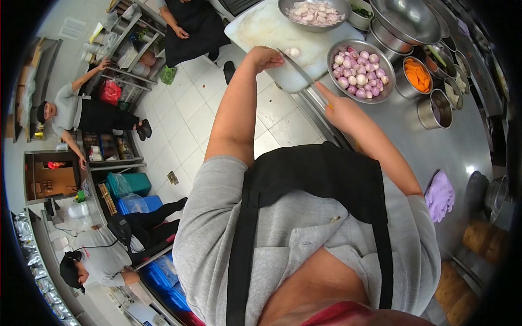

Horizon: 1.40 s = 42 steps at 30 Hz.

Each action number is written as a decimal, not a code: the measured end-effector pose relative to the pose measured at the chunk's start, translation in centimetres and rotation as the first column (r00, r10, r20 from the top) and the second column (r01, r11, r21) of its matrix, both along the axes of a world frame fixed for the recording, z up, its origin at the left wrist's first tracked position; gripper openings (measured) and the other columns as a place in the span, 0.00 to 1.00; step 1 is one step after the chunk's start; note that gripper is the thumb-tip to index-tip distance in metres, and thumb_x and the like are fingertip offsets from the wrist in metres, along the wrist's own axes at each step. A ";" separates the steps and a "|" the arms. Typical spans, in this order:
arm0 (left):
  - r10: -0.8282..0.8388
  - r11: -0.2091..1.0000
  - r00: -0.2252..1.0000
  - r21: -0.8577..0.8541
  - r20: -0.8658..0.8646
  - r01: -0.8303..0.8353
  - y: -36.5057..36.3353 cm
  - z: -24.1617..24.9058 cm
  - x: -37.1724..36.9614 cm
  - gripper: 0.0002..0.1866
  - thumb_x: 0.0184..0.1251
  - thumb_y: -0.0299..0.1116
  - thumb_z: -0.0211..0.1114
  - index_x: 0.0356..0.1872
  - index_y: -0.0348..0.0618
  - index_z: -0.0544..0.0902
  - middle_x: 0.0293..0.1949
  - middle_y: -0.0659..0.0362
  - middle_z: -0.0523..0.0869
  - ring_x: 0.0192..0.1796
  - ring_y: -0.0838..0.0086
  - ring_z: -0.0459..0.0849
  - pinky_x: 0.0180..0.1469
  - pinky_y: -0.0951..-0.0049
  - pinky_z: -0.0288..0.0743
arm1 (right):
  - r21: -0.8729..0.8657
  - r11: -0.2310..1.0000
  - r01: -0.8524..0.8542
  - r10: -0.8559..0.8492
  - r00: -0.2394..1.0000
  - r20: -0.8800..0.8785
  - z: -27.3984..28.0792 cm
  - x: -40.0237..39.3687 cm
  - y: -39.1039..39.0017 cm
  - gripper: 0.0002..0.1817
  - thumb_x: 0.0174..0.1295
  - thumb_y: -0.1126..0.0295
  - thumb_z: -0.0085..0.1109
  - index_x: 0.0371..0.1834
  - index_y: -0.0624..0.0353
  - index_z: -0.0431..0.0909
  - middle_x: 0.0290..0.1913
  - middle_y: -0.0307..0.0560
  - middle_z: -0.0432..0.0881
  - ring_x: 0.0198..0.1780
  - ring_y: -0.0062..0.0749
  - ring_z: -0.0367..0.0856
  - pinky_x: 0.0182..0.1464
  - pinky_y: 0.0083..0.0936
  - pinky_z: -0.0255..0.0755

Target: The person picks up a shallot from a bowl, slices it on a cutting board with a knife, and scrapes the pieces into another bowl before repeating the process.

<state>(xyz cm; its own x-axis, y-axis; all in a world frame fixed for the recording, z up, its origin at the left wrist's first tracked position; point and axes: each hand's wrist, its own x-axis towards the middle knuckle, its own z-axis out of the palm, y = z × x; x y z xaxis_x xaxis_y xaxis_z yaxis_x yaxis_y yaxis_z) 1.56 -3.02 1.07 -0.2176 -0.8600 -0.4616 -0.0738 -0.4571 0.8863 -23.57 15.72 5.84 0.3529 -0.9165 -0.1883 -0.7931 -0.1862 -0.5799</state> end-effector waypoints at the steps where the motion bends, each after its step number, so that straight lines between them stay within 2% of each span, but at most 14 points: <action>1: 0.003 1.000 1.000 0.003 -0.004 -0.003 0.1 0.1 0.1 0.06 0.59 0.21 0.60 0.35 0.26 0.79 0.34 0.48 0.84 0.36 0.63 0.86 0.43 0.69 0.84 | -0.002 1.000 0.000 0.000 1.000 0.004 0.2 -0.4 0.5 0.36 0.60 0.71 0.45 0.74 0.42 0.50 0.22 0.64 0.76 0.26 0.53 0.77 0.34 0.43 0.69; 4: -0.009 0.999 0.999 0.033 0.052 0.007 0.5 0.5 0.7 0.09 0.63 0.25 0.59 0.40 0.28 0.78 0.37 0.49 0.84 0.42 0.64 0.85 0.51 0.67 0.80 | 0.023 0.999 0.030 -0.030 0.999 0.023 0.5 -1.1 1.3 0.35 0.61 0.71 0.45 0.74 0.42 0.50 0.22 0.65 0.75 0.26 0.55 0.77 0.35 0.43 0.70; 8: -0.001 1.000 0.986 -0.020 0.169 0.005 1.2 0.6 1.2 0.09 0.60 0.27 0.62 0.35 0.29 0.79 0.32 0.50 0.84 0.37 0.66 0.86 0.42 0.70 0.83 | -0.018 0.996 0.090 -0.090 0.995 0.050 -0.8 0.0 1.1 0.34 0.62 0.71 0.45 0.73 0.44 0.50 0.22 0.66 0.75 0.26 0.57 0.76 0.35 0.44 0.69; 11: 0.010 0.997 0.940 -0.078 0.342 0.018 0.2 0.1 1.5 0.09 0.56 0.27 0.67 0.32 0.30 0.80 0.28 0.51 0.84 0.30 0.67 0.85 0.34 0.73 0.83 | -0.096 0.989 0.115 -0.108 0.991 0.074 -1.0 0.2 0.9 0.34 0.63 0.70 0.46 0.74 0.45 0.50 0.19 0.59 0.74 0.21 0.47 0.76 0.29 0.38 0.71; 13: 0.003 0.995 0.896 -0.093 0.444 0.043 0.4 0.2 1.3 0.10 0.55 0.29 0.69 0.32 0.32 0.80 0.27 0.52 0.84 0.27 0.69 0.85 0.32 0.74 0.83 | 0.170 0.979 0.111 -0.147 0.964 0.221 0.2 0.2 0.9 0.33 0.64 0.68 0.45 0.74 0.49 0.50 0.23 0.57 0.77 0.23 0.44 0.77 0.30 0.36 0.72; 14: 0.037 0.987 0.880 -0.153 0.473 0.041 0.6 0.2 1.3 0.12 0.53 0.31 0.71 0.31 0.33 0.80 0.26 0.53 0.83 0.25 0.70 0.84 0.31 0.75 0.82 | 0.173 0.979 0.107 -0.144 0.965 0.219 0.1 0.1 0.8 0.33 0.64 0.68 0.45 0.74 0.49 0.50 0.23 0.57 0.77 0.23 0.44 0.77 0.30 0.36 0.72; 16: 0.076 0.978 0.862 -0.207 0.501 0.034 0.9 0.1 1.3 0.13 0.52 0.32 0.73 0.29 0.33 0.80 0.25 0.54 0.83 0.22 0.71 0.82 0.29 0.76 0.82 | 0.526 0.851 0.000 -0.353 0.741 0.572 -0.4 -0.2 0.4 0.32 0.66 0.66 0.45 0.74 0.46 0.50 0.22 0.43 0.71 0.18 0.27 0.70 0.23 0.25 0.69; 17: 0.074 0.977 0.850 -0.209 0.522 0.043 0.7 -0.2 1.3 0.13 0.52 0.34 0.74 0.26 0.35 0.80 0.22 0.56 0.82 0.20 0.73 0.81 0.28 0.77 0.80 | 0.558 0.829 -0.041 -0.388 0.677 0.626 -1.0 -0.3 0.3 0.31 0.67 0.65 0.44 0.74 0.43 0.50 0.24 0.36 0.68 0.17 0.18 0.67 0.20 0.19 0.65; 23: -0.101 0.973 0.726 -0.085 0.680 0.215 -1.9 -1.3 1.8 0.16 0.49 0.40 0.77 0.22 0.39 0.81 0.17 0.60 0.79 0.18 0.79 0.76 0.22 0.80 0.72 | 0.654 0.748 -0.114 -0.514 0.524 0.679 -2.2 -0.1 0.0 0.32 0.67 0.66 0.45 0.75 0.42 0.50 0.26 0.38 0.71 0.17 0.18 0.67 0.19 0.18 0.63; 27: -0.229 0.959 0.604 0.072 0.763 0.273 -3.1 -1.2 1.6 0.17 0.48 0.42 0.78 0.24 0.38 0.83 0.19 0.60 0.80 0.18 0.80 0.74 0.22 0.81 0.71 | 0.661 0.741 -0.116 -0.518 0.526 0.674 -2.8 0.4 -0.3 0.31 0.68 0.66 0.45 0.75 0.41 0.50 0.26 0.38 0.71 0.17 0.18 0.67 0.19 0.18 0.63; 31: -0.160 0.982 0.678 0.046 0.718 0.182 -3.0 -1.1 1.5 0.18 0.47 0.42 0.78 0.22 0.37 0.82 0.18 0.62 0.78 0.17 0.80 0.73 0.20 0.80 0.69 | 0.667 0.739 -0.094 -0.535 0.519 0.667 -3.0 0.7 -0.3 0.31 0.68 0.65 0.44 0.74 0.38 0.50 0.26 0.37 0.70 0.16 0.16 0.64 0.18 0.16 0.61; 36: -0.296 0.942 0.539 0.148 0.788 0.300 -3.5 -0.3 1.3 0.18 0.48 0.42 0.77 0.18 0.39 0.80 0.17 0.63 0.76 0.16 0.80 0.70 0.18 0.79 0.64 | 0.661 0.746 -0.082 -0.532 0.522 0.666 -3.0 1.1 -0.5 0.31 0.67 0.66 0.45 0.74 0.37 0.51 0.26 0.37 0.70 0.16 0.16 0.64 0.18 0.16 0.62; 40: -0.323 0.935 0.556 0.169 0.766 0.311 -2.7 0.8 1.1 0.19 0.49 0.44 0.77 0.16 0.41 0.79 0.15 0.63 0.74 0.15 0.79 0.68 0.18 0.77 0.61 | 0.654 0.749 -0.101 -0.514 0.535 0.671 -3.2 0.9 -0.8 0.32 0.66 0.66 0.44 0.74 0.36 0.51 0.24 0.37 0.68 0.16 0.18 0.66 0.19 0.19 0.63; 42: -0.237 0.968 0.671 0.108 0.702 0.228 -2.2 0.8 0.9 0.21 0.49 0.46 0.76 0.14 0.40 0.78 0.13 0.63 0.73 0.15 0.78 0.67 0.18 0.75 0.59 | 0.652 0.751 -0.108 -0.506 0.540 0.672 -3.2 1.0 -1.0 0.32 0.66 0.66 0.44 0.74 0.35 0.51 0.24 0.36 0.68 0.16 0.18 0.66 0.18 0.19 0.63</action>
